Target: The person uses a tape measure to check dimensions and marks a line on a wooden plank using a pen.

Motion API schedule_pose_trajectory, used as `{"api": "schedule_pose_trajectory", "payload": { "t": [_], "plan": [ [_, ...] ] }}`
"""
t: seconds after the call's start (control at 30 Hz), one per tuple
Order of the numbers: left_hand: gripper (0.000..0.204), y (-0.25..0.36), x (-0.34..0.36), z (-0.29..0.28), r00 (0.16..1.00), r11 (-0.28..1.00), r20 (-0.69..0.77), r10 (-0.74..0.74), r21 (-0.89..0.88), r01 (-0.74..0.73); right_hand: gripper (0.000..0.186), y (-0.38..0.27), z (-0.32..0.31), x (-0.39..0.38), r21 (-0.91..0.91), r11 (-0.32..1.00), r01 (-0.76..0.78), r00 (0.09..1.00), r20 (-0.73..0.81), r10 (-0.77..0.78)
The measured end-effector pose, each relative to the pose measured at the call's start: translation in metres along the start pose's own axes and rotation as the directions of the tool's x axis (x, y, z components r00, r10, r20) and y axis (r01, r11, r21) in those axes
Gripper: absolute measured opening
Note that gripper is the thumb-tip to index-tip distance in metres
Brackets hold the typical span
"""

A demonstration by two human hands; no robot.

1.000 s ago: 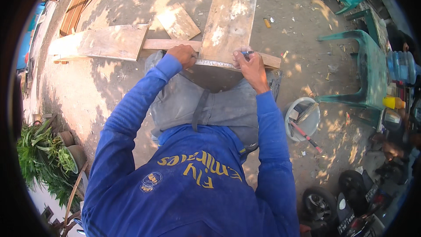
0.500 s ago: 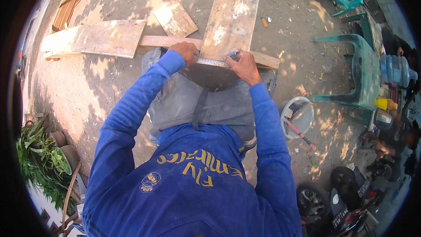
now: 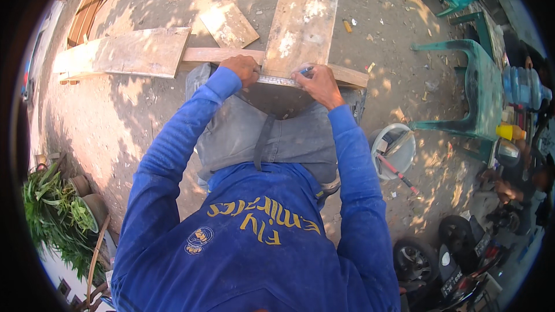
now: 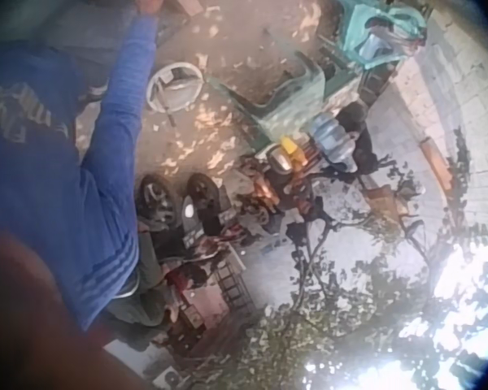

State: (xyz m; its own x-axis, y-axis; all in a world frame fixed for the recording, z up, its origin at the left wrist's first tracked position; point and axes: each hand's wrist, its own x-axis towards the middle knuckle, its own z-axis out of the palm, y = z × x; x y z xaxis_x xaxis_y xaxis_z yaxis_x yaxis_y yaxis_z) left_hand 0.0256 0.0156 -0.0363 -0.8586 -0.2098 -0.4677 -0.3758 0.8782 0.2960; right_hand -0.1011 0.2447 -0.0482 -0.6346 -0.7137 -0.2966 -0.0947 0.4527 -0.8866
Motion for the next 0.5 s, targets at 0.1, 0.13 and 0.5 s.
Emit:
{"api": "schedule_pose_trajectory", "payload": {
  "t": [0.1,0.13,0.5],
  "plan": [
    [0.035,0.0,0.0,0.0,1.0,1.0,0.003,-0.006,-0.016,0.006,0.024,0.005,-0.001,0.003,-0.033,0.999,0.0,1.0,0.002,0.0],
    [0.035,0.0,0.001,0.001,1.0,1.0,-0.008,-0.001,-0.021,0.001,0.024,0.006,-0.001,0.003,-0.062,0.998,-0.012,1.0,-0.004,0.012],
    [0.029,-0.003,0.004,0.009,0.998,0.997,-0.017,-0.06,0.037,0.06,0.02,-0.001,0.002,0.0,0.034,0.999,0.016,1.0,-0.007,-0.016]
  ]
}}
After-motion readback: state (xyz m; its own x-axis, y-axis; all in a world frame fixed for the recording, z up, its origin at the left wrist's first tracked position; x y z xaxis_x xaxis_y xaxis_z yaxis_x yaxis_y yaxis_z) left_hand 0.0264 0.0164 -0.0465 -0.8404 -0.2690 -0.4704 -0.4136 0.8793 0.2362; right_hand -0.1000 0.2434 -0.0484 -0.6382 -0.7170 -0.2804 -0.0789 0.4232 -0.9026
